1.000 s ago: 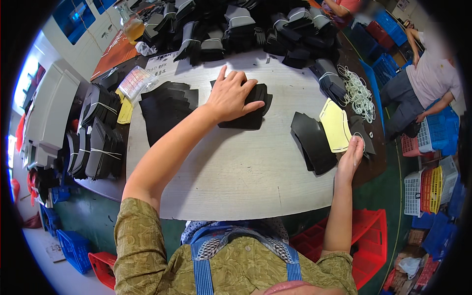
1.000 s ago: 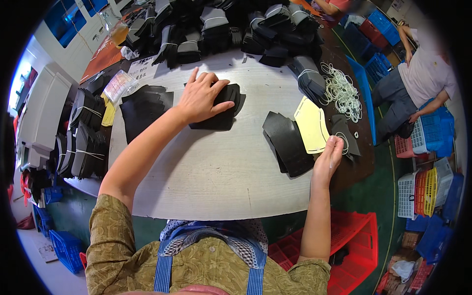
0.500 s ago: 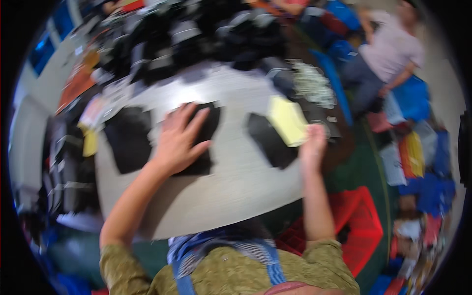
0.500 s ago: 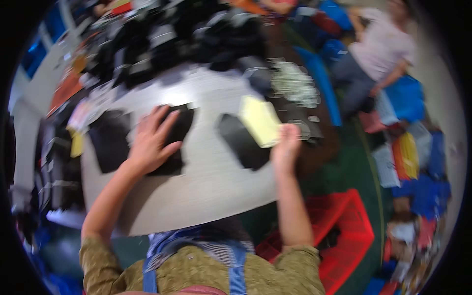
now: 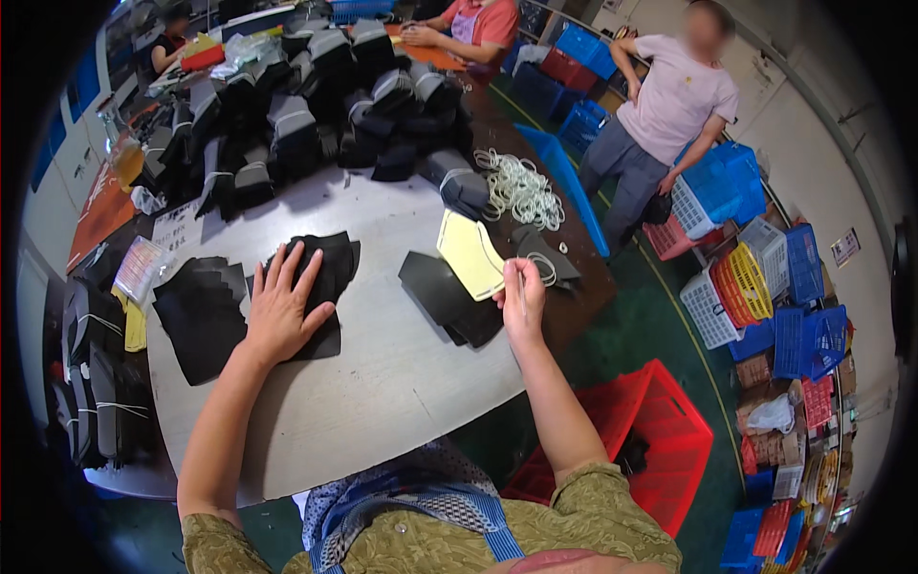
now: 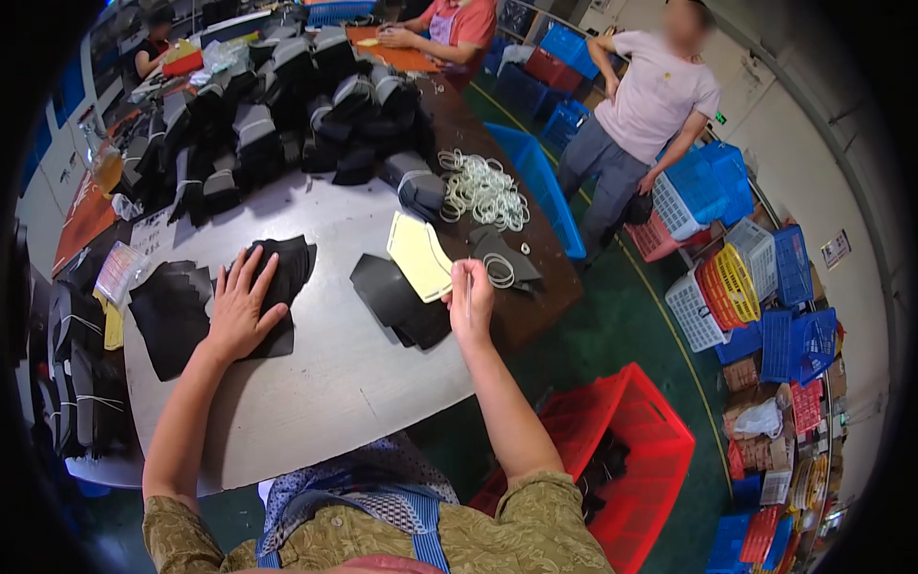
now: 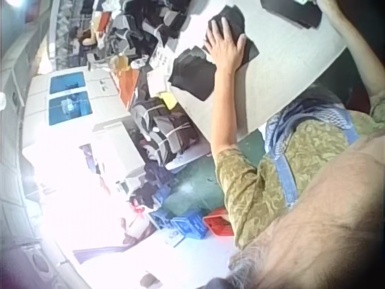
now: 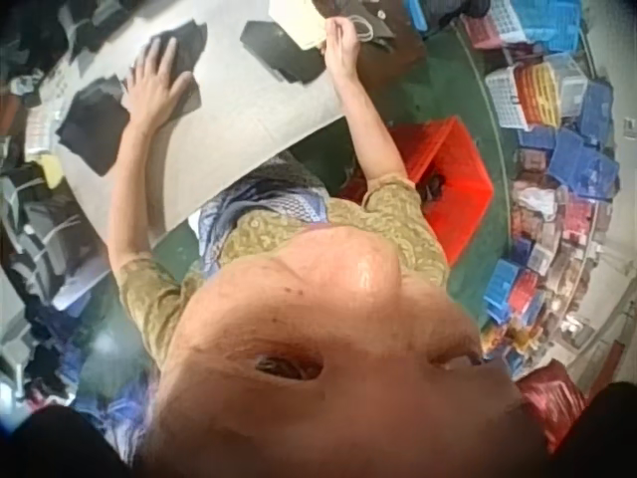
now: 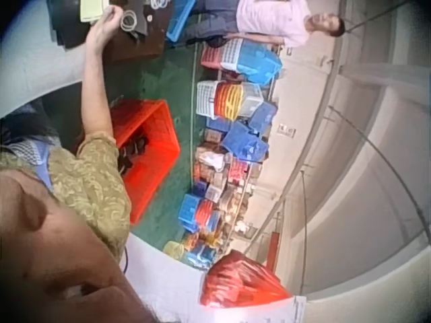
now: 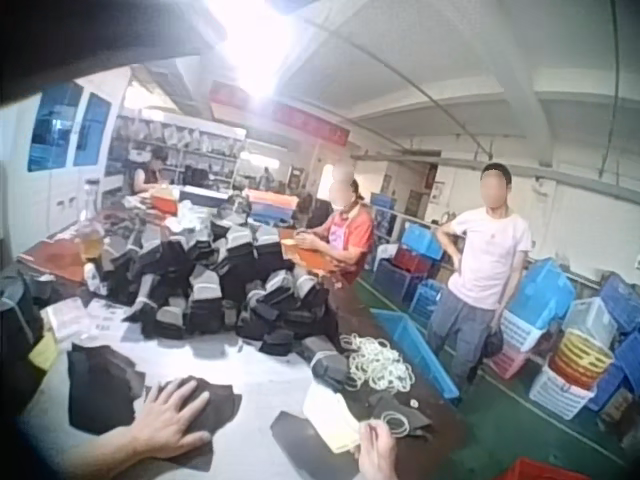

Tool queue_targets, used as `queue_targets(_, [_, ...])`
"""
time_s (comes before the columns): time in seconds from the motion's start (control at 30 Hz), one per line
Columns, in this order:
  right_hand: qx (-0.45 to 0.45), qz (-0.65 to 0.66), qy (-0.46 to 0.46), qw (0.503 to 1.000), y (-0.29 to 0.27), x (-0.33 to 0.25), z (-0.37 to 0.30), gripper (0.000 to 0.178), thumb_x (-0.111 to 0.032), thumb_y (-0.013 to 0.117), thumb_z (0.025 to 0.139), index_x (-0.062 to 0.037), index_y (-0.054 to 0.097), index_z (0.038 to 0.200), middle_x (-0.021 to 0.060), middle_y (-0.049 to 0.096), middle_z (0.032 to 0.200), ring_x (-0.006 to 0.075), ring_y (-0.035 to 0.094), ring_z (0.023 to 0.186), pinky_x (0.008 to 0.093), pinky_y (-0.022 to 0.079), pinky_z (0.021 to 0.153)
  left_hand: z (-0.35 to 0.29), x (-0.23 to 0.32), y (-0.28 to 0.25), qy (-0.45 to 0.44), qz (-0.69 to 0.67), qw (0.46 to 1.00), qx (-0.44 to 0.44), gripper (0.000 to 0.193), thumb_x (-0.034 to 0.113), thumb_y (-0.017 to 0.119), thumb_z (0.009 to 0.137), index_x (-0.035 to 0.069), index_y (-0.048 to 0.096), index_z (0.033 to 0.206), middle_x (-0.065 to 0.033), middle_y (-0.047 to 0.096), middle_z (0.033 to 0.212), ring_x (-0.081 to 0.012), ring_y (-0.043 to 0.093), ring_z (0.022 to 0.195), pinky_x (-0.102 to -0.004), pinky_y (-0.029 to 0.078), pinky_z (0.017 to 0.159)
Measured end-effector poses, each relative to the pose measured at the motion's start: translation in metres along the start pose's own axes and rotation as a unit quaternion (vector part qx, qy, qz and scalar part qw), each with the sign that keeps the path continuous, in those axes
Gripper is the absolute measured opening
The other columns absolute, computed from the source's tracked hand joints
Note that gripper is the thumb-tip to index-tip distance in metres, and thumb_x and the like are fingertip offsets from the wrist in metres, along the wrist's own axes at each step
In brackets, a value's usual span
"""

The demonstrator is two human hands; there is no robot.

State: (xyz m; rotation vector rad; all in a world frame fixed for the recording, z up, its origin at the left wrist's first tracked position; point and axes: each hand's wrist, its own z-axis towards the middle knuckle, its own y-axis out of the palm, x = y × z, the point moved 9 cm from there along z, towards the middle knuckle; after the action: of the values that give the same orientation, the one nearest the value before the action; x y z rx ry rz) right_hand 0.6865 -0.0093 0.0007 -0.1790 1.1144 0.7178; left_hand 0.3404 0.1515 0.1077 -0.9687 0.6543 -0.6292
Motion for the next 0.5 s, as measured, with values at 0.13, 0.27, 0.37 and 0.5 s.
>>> queue_targets(0.13, [0.043,0.077,0.053,0.995,0.032,0.009,-0.045,0.02,-0.026,0.062,0.111,-0.0061,0.062,0.109,0.0004,0.063,0.086,0.0064,0.057,0.059,0.0235,0.047,0.052,-0.085,-0.021,-0.055,-0.002,-0.052,0.985,0.167,0.069,0.034,0.074,0.095,0.017,0.051,0.157,-0.0153,0.052,0.156,-0.0371,0.046,0.147,-0.0543,0.033,0.123])
queue_targets(0.27, [0.111,0.063,-0.05,0.991,0.024,-0.008,-0.079,0.016,-0.022,0.062,0.111,-0.0069,0.063,0.114,-0.0026,0.059,0.084,0.0044,0.052,0.065,0.0212,0.045,0.057,-0.146,-0.031,-0.051,-0.005,-0.107,0.98,0.169,0.052,0.015,0.083,0.083,0.012,0.068,0.133,-0.0124,0.065,0.121,-0.0348,0.062,0.115,-0.0464,0.049,0.099])
queue_targets(0.37, [0.084,0.092,-0.105,0.987,0.017,-0.016,-0.087,0.019,-0.023,0.063,0.111,-0.0048,0.063,0.115,-0.0008,0.062,0.086,0.0058,0.055,0.067,0.0223,0.047,0.061,-0.184,-0.023,-0.018,-0.01,-0.11,0.991,0.071,0.057,0.032,0.078,0.09,0.015,0.064,0.143,-0.014,0.06,0.137,-0.0339,0.057,0.128,-0.0498,0.043,0.11])
queue_targets(0.5, [-0.032,0.115,-0.064,0.991,0.059,-0.026,-0.113,0.022,-0.023,0.065,0.11,-0.001,0.066,0.114,0.0034,0.069,0.088,0.0094,0.063,0.07,0.0255,0.053,0.064,-0.235,-0.009,0.005,0.024,-0.092,0.995,-0.008,0.063,0.045,0.072,0.096,0.016,0.058,0.15,-0.0133,0.05,0.157,-0.0331,0.045,0.149,-0.0581,0.029,0.127])
